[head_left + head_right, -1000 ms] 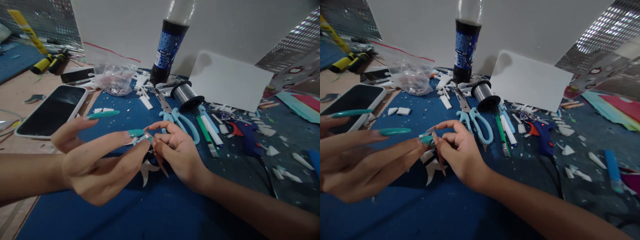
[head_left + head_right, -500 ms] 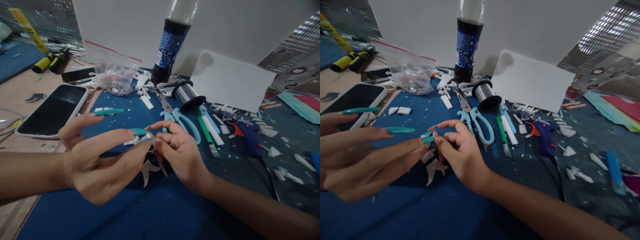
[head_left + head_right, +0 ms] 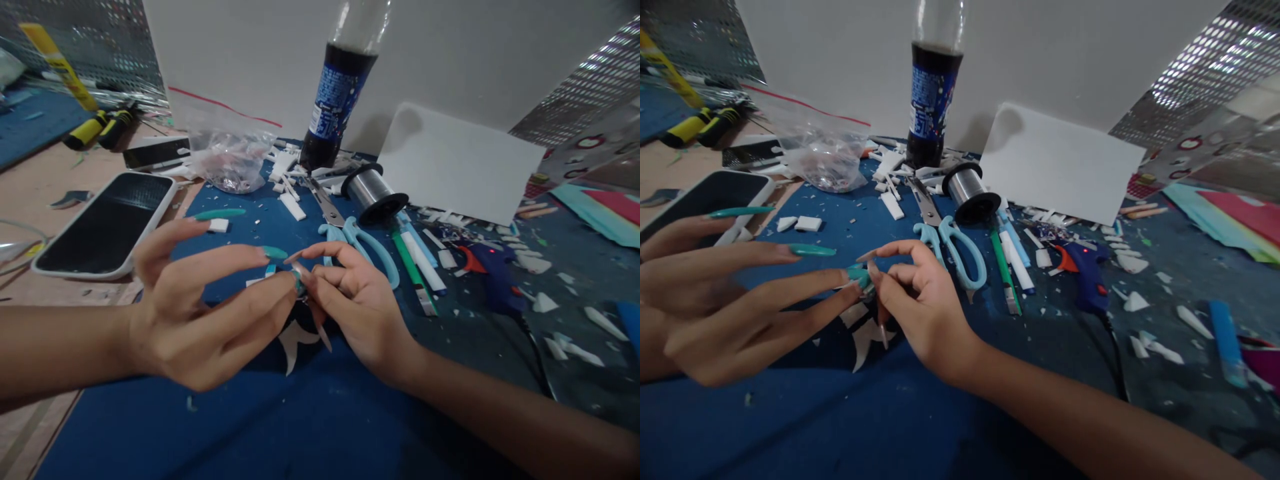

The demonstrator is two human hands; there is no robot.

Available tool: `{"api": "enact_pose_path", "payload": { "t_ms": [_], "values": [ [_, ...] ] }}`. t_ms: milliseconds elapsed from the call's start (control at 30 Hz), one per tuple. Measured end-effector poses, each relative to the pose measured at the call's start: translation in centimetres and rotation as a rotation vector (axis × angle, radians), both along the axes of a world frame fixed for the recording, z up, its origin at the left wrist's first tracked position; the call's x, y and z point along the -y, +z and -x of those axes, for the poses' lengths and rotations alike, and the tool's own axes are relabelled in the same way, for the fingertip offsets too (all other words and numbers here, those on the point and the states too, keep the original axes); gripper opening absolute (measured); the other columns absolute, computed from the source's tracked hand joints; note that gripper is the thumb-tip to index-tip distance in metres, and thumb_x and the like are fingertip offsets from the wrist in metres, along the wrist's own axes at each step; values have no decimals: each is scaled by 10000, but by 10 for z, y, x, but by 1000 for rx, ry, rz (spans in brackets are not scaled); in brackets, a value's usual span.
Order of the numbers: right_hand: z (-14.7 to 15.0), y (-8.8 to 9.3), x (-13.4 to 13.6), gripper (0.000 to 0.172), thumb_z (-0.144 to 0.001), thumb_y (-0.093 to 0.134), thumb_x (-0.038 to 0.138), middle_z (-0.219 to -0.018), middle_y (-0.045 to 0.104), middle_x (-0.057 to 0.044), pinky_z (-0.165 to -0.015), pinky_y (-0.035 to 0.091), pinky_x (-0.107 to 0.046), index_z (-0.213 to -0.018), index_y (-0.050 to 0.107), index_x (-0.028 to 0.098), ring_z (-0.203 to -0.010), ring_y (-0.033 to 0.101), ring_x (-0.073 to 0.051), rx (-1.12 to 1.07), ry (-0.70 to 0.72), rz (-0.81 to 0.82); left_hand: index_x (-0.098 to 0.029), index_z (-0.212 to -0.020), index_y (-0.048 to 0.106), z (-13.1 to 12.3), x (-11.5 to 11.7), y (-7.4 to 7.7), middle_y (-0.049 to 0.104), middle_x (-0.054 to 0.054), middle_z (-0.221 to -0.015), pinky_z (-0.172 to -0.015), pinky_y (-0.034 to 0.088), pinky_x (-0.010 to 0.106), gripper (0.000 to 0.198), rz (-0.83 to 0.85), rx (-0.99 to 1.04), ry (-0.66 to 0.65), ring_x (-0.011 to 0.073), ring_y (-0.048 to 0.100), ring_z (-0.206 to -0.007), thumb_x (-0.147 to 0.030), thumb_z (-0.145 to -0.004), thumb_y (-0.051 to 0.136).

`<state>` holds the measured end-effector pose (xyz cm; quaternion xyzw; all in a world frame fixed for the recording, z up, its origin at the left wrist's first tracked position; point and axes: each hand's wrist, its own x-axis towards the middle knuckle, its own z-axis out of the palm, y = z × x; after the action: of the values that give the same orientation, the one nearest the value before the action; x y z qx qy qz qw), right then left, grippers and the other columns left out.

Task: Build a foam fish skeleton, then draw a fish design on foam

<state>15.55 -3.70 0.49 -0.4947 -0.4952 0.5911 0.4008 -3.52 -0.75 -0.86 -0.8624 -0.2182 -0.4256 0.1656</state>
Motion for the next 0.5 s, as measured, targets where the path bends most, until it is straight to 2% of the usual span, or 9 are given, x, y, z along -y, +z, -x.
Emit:
{"api": "enact_pose_path", "payload": {
  "t_ms": [100, 333, 500],
  "values": [
    [-1, -1, 0, 176, -898, 577, 338, -500, 519, 84, -410, 356, -198, -1002, 491, 225, -405, 444, -72, -20, 0, 13, -235, -800, 684, -4, -1, 6, 699, -59, -888, -906, 431, 441, 67, -161, -67, -25, 186, 599, -899, -181, -771, 712],
    [-3, -1, 0, 186, -888, 578, 346, -494, 519, 80, -409, 333, -214, -990, 497, 214, -398, 442, -77, 3, -8, 0, -216, -817, 672, -2, -4, 7, 698, -49, -929, -887, 455, 507, 40, -120, -93, -44, 238, 587, -914, -201, -787, 692],
    [-2, 2, 0, 151, -892, 571, 309, -472, 504, 92, -367, 299, -215, -979, 496, 212, -342, 411, -63, -48, -1, 6, -200, -860, 650, -1, -4, 6, 696, -15, -923, -904, 465, 512, 85, -28, -108, -41, 238, 584, -928, -219, -792, 698]
  ]
}}
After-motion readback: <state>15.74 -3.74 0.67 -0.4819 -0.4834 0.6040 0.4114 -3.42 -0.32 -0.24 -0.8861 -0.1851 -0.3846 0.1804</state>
